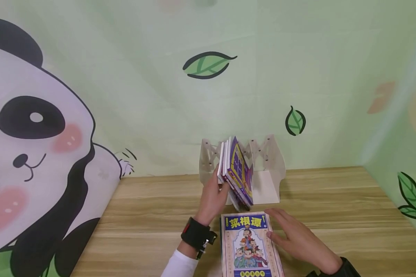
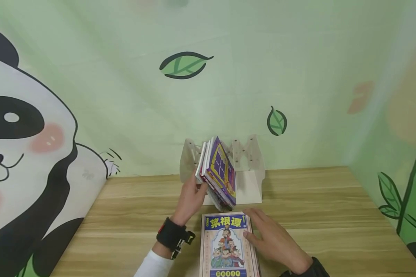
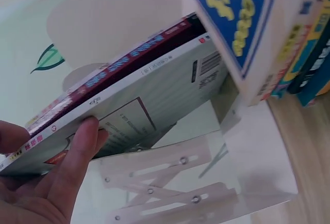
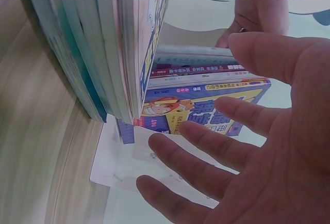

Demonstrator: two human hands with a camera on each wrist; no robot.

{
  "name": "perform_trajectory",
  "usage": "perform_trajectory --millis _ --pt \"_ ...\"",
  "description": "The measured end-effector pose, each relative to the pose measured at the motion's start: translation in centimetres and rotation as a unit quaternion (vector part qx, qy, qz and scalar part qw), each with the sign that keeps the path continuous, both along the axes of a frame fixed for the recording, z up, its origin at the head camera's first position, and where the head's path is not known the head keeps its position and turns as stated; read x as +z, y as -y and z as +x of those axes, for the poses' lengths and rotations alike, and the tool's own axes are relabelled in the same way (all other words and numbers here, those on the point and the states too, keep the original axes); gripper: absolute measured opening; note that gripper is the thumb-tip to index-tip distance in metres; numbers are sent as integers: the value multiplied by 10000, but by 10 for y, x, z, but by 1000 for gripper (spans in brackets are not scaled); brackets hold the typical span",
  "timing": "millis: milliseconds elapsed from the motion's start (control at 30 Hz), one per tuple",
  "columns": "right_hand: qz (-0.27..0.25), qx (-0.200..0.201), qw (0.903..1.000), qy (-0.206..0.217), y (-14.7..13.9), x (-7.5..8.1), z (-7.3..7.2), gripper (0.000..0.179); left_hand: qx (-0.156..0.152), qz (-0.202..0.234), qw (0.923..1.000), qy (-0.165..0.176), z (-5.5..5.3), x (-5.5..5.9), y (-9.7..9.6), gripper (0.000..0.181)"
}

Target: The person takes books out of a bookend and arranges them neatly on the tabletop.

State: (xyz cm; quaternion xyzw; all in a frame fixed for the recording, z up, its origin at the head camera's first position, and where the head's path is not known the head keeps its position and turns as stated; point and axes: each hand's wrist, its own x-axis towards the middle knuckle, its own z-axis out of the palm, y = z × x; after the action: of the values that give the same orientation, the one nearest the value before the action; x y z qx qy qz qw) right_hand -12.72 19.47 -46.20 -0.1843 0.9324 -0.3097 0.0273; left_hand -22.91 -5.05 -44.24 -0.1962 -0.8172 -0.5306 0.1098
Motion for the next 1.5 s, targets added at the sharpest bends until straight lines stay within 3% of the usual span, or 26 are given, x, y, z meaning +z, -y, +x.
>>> perform_trajectory --millis 333,467,800,1067,1200,1500 --pt "89 -6 9999 -84 4 3 -1 59 315 142 9987 -366 6 16 9 65" --pt "123 -89 9994 -308 4 10 -3 60 413 173 9978 -498 7 22 10 67" --pt "51 -77 9949 -1005 -2 40 -19 61 535 243 9964 -619 14 33 13 74" --pt "77 -85 9862 -1651 -8 63 -28 62 641 306 9903 -1192 19 47 13 77" --pt "106 -67 9804 -1964 -8 77 -29 63 850 226 9839 -1558 26 56 16 73" --pt "151 43 9704 -2412 -9 103 -34 66 1096 425 9734 -1968 41 74 22 72"
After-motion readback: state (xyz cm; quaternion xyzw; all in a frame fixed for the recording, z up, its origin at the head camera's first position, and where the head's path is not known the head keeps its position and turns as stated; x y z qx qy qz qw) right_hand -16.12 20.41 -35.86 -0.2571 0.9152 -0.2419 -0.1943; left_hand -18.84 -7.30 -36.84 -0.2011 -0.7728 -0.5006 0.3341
